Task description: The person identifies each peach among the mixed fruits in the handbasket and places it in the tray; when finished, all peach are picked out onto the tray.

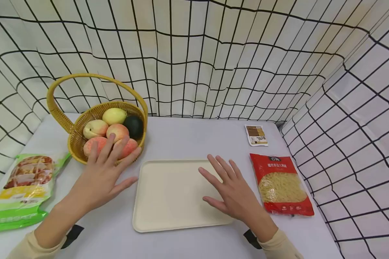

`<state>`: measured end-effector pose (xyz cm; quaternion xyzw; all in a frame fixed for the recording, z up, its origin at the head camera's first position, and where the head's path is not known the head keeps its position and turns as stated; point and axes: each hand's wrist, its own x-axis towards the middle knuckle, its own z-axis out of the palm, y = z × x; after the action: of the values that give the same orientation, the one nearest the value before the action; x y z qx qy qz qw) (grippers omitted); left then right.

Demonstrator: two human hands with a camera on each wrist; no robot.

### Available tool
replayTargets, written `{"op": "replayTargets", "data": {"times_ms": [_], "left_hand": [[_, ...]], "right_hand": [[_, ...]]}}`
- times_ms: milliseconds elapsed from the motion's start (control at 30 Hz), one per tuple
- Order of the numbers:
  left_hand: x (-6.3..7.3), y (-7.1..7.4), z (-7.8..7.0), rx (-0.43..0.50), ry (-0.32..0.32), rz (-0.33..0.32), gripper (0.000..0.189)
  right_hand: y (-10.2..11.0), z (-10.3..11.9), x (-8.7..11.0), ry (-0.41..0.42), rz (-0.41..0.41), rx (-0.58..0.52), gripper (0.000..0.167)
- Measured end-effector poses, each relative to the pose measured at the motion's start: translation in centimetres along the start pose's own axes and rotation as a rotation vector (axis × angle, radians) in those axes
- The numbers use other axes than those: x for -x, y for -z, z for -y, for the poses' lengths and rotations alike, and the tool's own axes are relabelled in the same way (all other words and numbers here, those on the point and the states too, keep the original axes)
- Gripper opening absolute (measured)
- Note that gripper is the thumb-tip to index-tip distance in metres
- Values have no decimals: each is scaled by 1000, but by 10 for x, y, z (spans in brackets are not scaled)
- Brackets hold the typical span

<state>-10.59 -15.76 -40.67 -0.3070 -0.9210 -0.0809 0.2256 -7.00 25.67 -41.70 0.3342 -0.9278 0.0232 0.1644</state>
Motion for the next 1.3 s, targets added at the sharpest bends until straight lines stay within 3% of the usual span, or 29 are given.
{"op": "replayTargets", "data": {"times_ms": [200,367,567,800,1300], "left_hand": [[-8,-9,22,102,116,75,72],[-15,-18,38,146,165,155,76],[-20,-28,53,179,198,246,76],[-23,-38,65,200,209,301,76],[-36,-38,67,229,151,306,61]], "right_hand": [[-8,-8,34,-192,146,-4,99],[-18,-13,58,-287,235,-3,99],[-27,-14,72,-345,266,-23,99],[-32,-15,79,-391,290,-36,96],[-36,-12,84,-395,311,-19,92]]}}
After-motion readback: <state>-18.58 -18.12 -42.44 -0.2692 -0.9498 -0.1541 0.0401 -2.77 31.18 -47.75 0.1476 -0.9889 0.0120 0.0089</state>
